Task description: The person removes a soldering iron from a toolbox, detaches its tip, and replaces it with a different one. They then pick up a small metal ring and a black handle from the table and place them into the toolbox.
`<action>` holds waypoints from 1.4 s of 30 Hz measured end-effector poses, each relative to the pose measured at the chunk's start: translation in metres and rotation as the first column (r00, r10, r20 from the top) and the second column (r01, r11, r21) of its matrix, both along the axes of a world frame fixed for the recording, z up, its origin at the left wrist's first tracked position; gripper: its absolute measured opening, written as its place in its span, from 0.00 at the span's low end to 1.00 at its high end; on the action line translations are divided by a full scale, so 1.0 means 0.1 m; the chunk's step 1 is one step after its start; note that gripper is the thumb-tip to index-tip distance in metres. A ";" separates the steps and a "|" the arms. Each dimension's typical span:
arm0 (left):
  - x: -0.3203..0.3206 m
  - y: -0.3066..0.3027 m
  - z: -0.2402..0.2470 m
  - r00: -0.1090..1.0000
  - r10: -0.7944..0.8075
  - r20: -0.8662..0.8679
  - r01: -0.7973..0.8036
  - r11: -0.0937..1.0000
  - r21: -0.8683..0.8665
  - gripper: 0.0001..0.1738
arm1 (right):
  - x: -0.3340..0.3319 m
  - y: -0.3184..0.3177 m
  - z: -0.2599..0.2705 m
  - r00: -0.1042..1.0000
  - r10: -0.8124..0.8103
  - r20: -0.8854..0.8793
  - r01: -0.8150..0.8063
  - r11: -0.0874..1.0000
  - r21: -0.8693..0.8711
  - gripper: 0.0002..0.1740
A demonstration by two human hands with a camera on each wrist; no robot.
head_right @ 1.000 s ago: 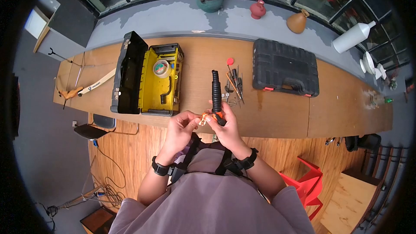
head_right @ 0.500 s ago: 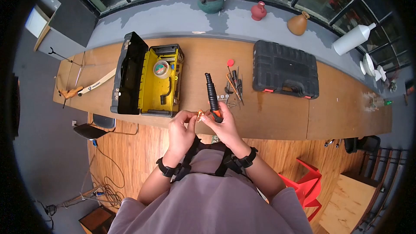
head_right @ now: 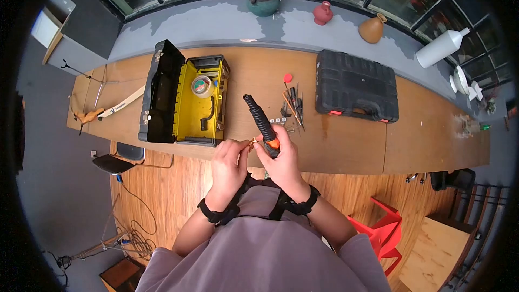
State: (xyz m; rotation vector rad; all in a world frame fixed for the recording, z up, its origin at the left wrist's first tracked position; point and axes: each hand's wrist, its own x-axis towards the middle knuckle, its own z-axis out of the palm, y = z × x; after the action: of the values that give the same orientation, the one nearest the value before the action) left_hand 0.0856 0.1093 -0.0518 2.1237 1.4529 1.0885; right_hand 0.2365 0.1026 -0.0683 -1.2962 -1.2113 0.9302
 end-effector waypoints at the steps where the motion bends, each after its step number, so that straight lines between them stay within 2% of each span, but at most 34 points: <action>1: 0.00 0.00 0.01 1.000 -0.003 -0.013 0.003 1.000 0.005 0.08 | 0.01 0.00 -0.02 1.000 -0.004 -0.003 0.004 1.000 -0.014 0.23; 6: 0.00 -0.02 0.02 0.998 -0.008 -0.054 0.009 1.000 0.012 0.08 | 0.00 0.02 -0.05 0.999 -0.006 -0.054 0.004 0.999 -0.045 0.23; 8: 0.01 -0.03 0.00 0.997 -0.001 -0.079 0.002 1.000 0.014 0.07 | 0.01 0.04 -0.10 0.986 -0.014 -0.164 0.000 0.996 -0.087 0.23; 18: 0.00 -0.02 -0.03 0.988 -0.009 -0.152 0.012 1.000 0.022 0.07 | 0.04 0.06 -0.09 0.994 0.029 -0.103 -0.047 0.984 -0.174 0.25; 32: -0.03 -0.01 0.04 0.972 -0.083 -0.220 0.083 0.997 -0.009 0.06 | 0.07 0.07 -0.16 0.962 0.108 -0.252 -0.151 0.975 -0.161 0.26; 42: 0.00 0.00 -0.01 0.987 -0.070 -0.146 0.061 0.996 -0.068 0.02 | 0.05 0.04 -0.25 0.960 0.106 -0.260 -0.151 0.976 -0.159 0.26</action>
State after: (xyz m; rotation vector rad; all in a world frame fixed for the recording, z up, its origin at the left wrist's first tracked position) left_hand 0.0855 0.1088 -0.0523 2.2319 1.4504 0.8653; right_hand 0.2416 0.1064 -0.0931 -1.2051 -1.0423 1.2808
